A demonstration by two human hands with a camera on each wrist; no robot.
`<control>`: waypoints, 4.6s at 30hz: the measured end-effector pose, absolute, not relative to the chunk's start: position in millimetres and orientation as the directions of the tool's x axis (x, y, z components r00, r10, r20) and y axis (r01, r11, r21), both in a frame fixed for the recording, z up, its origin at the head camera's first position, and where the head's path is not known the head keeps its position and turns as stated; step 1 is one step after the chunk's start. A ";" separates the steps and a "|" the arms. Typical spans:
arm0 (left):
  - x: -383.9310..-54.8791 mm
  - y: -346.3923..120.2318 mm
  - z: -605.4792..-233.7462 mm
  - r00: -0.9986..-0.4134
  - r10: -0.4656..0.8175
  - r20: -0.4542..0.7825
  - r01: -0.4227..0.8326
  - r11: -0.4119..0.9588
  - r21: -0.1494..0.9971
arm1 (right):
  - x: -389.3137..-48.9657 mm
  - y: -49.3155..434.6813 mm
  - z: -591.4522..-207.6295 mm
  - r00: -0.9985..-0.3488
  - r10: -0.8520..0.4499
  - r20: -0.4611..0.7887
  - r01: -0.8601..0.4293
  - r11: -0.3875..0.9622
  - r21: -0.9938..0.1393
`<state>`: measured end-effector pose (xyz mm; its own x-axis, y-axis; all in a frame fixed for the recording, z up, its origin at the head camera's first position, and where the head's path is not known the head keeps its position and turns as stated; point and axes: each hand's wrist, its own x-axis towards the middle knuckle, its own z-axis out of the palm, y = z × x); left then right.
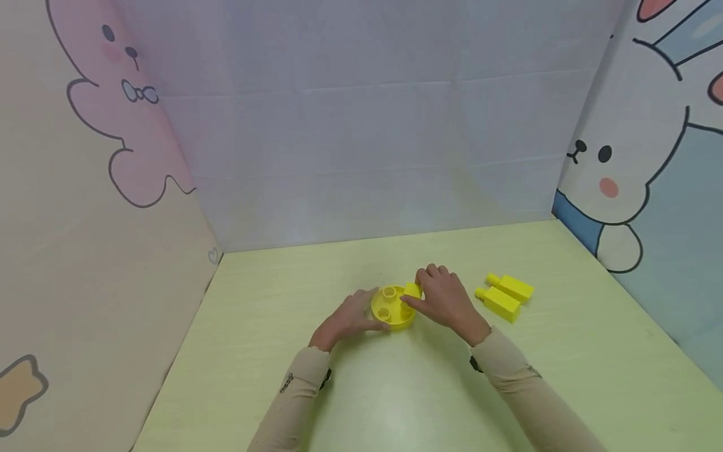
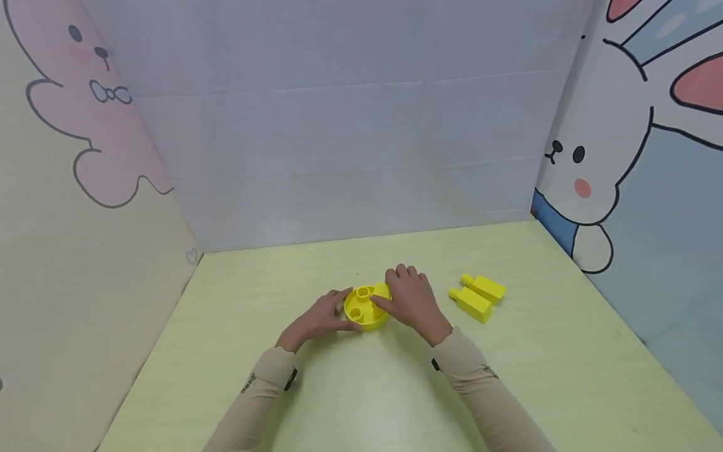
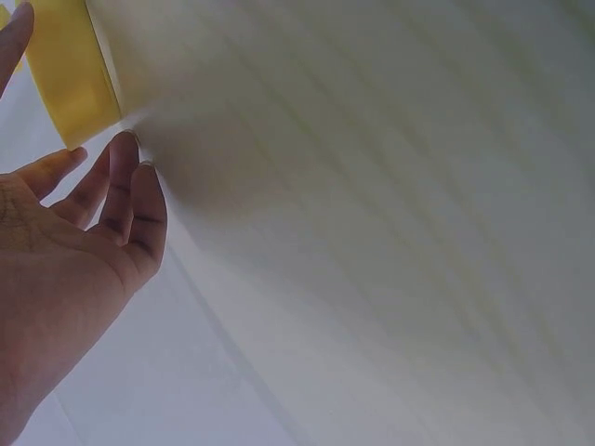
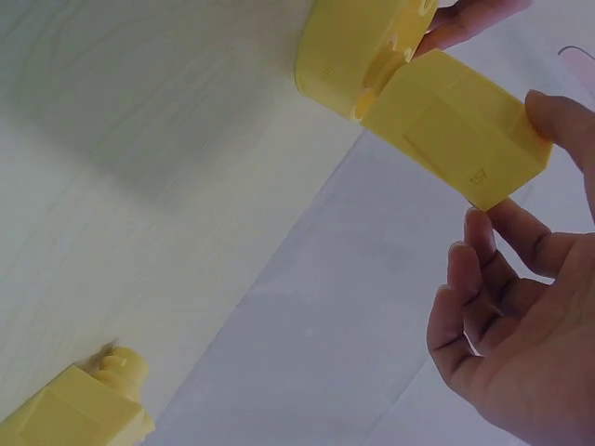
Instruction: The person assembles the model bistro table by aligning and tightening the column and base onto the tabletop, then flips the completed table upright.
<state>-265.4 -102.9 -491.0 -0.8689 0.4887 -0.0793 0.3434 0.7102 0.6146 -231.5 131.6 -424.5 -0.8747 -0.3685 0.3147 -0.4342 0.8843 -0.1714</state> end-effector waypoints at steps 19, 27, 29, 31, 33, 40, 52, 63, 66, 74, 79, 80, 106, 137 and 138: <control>-264.7 -102.6 -491.0 -0.862 0.505 -0.044 0.391 0.717 0.577 | -228.9 119.6 -422.0 -0.922 -0.284 0.261 -0.334 0.927 -0.172; -264.6 -99.3 -488.3 -0.866 0.498 -0.052 0.381 0.723 0.576 | -230.4 132.0 -417.8 -0.866 -0.456 0.208 -0.500 0.805 -0.319; -264.8 -99.1 -488.3 -0.868 0.494 -0.059 0.374 0.725 0.578 | -232.1 132.0 -419.7 -0.869 -0.445 0.218 -0.494 0.814 -0.306; -265.0 -99.4 -488.4 -0.869 0.490 -0.068 0.367 0.731 0.575 | -233.7 131.0 -422.4 -0.880 -0.419 0.225 -0.471 0.836 -0.281; -265.4 -99.8 -489.4 -0.870 0.487 -0.073 0.365 0.736 0.570 | -235.0 129.9 -424.1 -0.887 -0.397 0.237 -0.452 0.854 -0.259; -265.7 -101.2 -491.6 -0.867 0.495 -0.059 0.380 0.733 0.564 | -236.6 128.5 -425.0 -0.889 -0.372 0.268 -0.437 0.864 -0.249; -265.0 -102.3 -491.3 -0.866 0.496 -0.066 0.383 0.742 0.550 | -233.8 127.3 -420.6 -0.908 -0.317 0.274 -0.379 0.900 -0.216; -264.6 -100.3 -491.6 -0.868 0.490 -0.076 0.386 0.764 0.517 | -237.7 123.7 -428.7 -0.900 -0.303 0.313 -0.373 0.906 -0.198; -264.6 -100.1 -492.0 -0.872 0.482 -0.082 0.377 0.770 0.515 | -237.9 124.3 -429.3 -0.902 -0.275 0.333 -0.348 0.919 -0.186; -264.0 -99.4 -490.8 -0.873 0.481 -0.086 0.371 0.767 0.523 | -240.5 130.1 -428.9 -0.889 -0.371 0.268 -0.441 0.851 -0.286; -263.9 -98.7 -492.4 -0.872 0.483 -0.083 0.380 0.773 0.508 | -242.8 133.4 -431.2 -0.912 -0.315 0.261 -0.381 0.886 -0.263; -263.9 -98.6 -492.6 -0.872 0.483 -0.084 0.380 0.775 0.505 | -243.0 133.8 -431.4 -0.919 -0.294 0.264 -0.361 0.895 -0.263; -262.1 -98.1 -490.7 -0.883 0.457 -0.108 0.353 0.797 0.490 | -233.2 149.6 -426.2 -0.934 -0.309 0.181 -0.352 0.886 -0.301; -263.4 -98.2 -492.7 -0.882 0.460 -0.098 0.358 0.791 0.496 | -225.3 146.3 -424.3 -0.889 -0.378 0.257 -0.442 0.854 -0.274; -263.3 -98.2 -492.5 -0.883 0.459 -0.100 0.356 0.792 0.497 | -225.3 146.9 -423.4 -0.881 -0.396 0.257 -0.460 0.843 -0.278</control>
<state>-263.3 -98.2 -492.5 -0.8828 0.4591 -0.0997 0.3556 0.7918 0.4966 -225.3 146.9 -423.4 -0.8815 -0.3963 0.2567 -0.4601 0.8432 -0.2781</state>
